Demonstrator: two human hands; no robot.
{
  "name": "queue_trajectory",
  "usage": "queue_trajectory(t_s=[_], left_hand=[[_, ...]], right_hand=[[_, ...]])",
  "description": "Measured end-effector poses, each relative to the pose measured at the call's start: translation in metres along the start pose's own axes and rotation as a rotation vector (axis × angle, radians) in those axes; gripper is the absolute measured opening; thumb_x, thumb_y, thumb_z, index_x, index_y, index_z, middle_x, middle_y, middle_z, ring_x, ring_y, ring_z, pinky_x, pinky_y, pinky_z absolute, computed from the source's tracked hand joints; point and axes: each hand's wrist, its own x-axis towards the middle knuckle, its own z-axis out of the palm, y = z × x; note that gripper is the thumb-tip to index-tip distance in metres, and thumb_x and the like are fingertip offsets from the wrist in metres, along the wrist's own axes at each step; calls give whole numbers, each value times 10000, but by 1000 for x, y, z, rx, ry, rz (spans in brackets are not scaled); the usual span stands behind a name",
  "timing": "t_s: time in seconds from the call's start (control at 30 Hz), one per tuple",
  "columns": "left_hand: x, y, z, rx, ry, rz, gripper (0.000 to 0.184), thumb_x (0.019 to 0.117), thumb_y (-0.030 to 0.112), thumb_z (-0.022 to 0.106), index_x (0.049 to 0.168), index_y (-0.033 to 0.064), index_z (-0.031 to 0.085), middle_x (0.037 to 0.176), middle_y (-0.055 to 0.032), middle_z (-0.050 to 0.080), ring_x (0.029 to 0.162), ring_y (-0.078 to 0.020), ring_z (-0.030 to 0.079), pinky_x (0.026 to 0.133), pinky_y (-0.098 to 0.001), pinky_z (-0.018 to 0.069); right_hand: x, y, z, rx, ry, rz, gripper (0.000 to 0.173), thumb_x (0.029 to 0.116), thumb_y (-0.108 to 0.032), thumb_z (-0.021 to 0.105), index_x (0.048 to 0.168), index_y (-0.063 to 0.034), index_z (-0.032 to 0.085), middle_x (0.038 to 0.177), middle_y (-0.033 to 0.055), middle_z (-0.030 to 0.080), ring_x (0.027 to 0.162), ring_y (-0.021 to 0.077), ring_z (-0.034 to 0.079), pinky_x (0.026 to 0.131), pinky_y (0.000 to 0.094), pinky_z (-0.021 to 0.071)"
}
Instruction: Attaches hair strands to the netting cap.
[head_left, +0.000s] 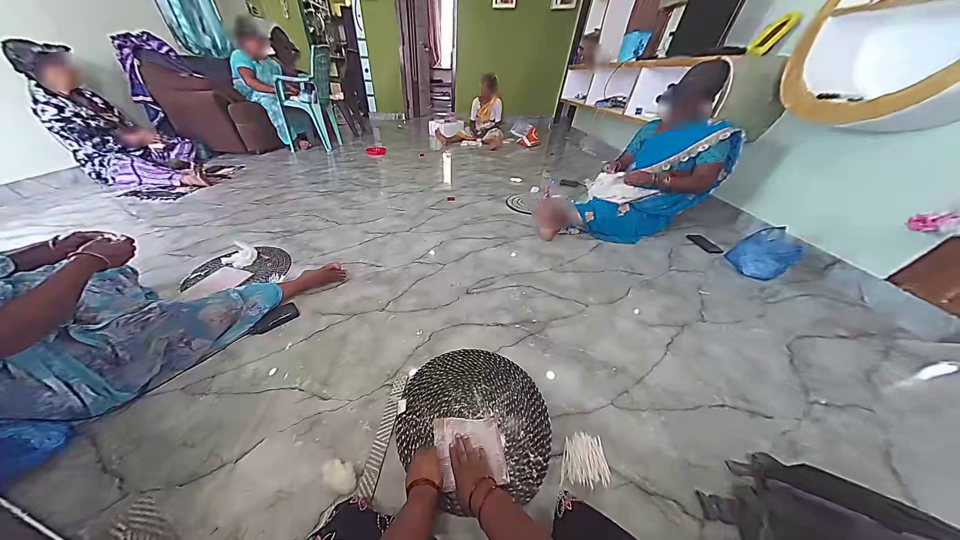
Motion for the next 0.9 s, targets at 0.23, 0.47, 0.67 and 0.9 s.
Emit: queue_trajectory(t_s=[0.23,0.47,0.67,0.9], left_hand=[[-16,5,3,14,-42,-33,437,1011,116,596,1427,-17,568,1514,-231,529,1400,-397,525,1118,-559,476],[-11,-5,-5,-116,-42,31,385,1053,82,505,1418,-13,583,1529,-240,508,1412,-418,504,1142,-573,446],[-8,-3,-7,-118,-55,6,435,997,81,600,1417,-27,576,1530,-240,504,1401,-409,516,1126,-574,465],[-24,-1,-10,-67,-111,22,398,1039,78,538,1423,-20,573,1549,-243,484,1428,-414,487,1142,-583,443]], right_hand=[[-25,-33,28,181,58,243,578,1069,-34,405,1598,89,208,1674,296,203,1555,447,231,1243,550,260],[-19,-30,-11,-33,11,110,1003,941,-275,723,1636,34,68,1718,254,7,1593,434,60,1231,677,153],[-1,-19,7,-20,53,107,807,1029,-235,592,1605,100,136,1690,312,97,1578,446,144,1256,565,209],[-21,-41,15,40,69,232,681,1049,-137,515,1594,105,187,1678,309,168,1568,444,188,1245,581,219]])
